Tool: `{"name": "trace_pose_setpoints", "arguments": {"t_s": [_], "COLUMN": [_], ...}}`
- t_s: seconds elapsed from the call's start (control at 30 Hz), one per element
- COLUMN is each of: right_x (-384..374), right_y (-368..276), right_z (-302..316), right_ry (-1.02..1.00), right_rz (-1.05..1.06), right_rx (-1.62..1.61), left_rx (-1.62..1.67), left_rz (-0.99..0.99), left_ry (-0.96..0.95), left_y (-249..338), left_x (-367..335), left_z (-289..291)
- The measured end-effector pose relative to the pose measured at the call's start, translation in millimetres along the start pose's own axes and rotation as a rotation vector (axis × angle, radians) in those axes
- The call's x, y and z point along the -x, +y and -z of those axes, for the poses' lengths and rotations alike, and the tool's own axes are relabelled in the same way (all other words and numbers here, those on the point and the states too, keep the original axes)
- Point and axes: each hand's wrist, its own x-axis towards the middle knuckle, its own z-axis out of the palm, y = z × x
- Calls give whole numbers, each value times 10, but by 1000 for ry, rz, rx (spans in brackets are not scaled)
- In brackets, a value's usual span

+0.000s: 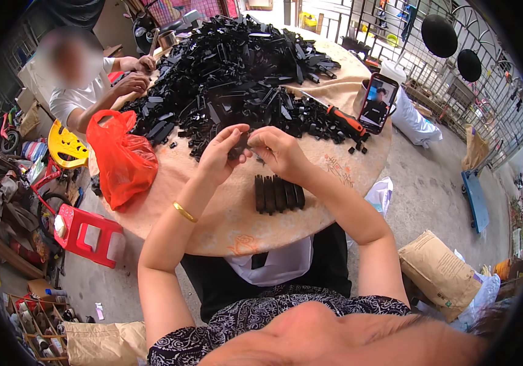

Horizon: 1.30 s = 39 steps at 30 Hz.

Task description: The person assembles small plastic clips onto larger plastic components by hand and lines the assembled pieces up on the table.

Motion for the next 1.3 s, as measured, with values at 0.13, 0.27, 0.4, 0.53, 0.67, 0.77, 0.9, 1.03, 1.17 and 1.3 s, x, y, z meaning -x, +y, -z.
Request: {"name": "trace_pose_setpoints", "arguments": {"t_s": [0.13, 0.27, 0.4, 0.53, 0.67, 0.77, 0.9, 1.03, 1.17, 1.3], "right_x": [21, 72, 34, 43, 25, -8, -22, 14, 48, 48], "right_y": [18, 171, 241, 249, 246, 199, 145, 192, 138, 116], "right_z": [-14, -57, 25, 61, 31, 137, 114, 51, 63, 43], "right_ry": [7, 15, 20, -33, 70, 112, 61, -145, -255, -100], "right_rz": [-74, -306, -540, -660, -791, -676, -515, -492, -444, -426], "right_rx": [-108, -406, -627, -768, -1117, -1033, -912, -811, -471, -276], "left_rx": [12, 60, -25, -500, -1052, -1114, -958, -439, -28, 69], "left_rz": [147, 97, -6, -115, -150, -375, -372, -254, -94, -10], "left_ry": [-21, -8, -153, -154, 45, 138, 183, 58, 98, 129], "left_y": [83, 68, -6, 7, 33, -10, -39, -95, -101, -58], "left_x": [14, 41, 54, 73, 108, 68, -25, -41, -62, -51], "left_z": [17, -74, -146, -162, -233, -204, -82, -7, -39, -4]}}
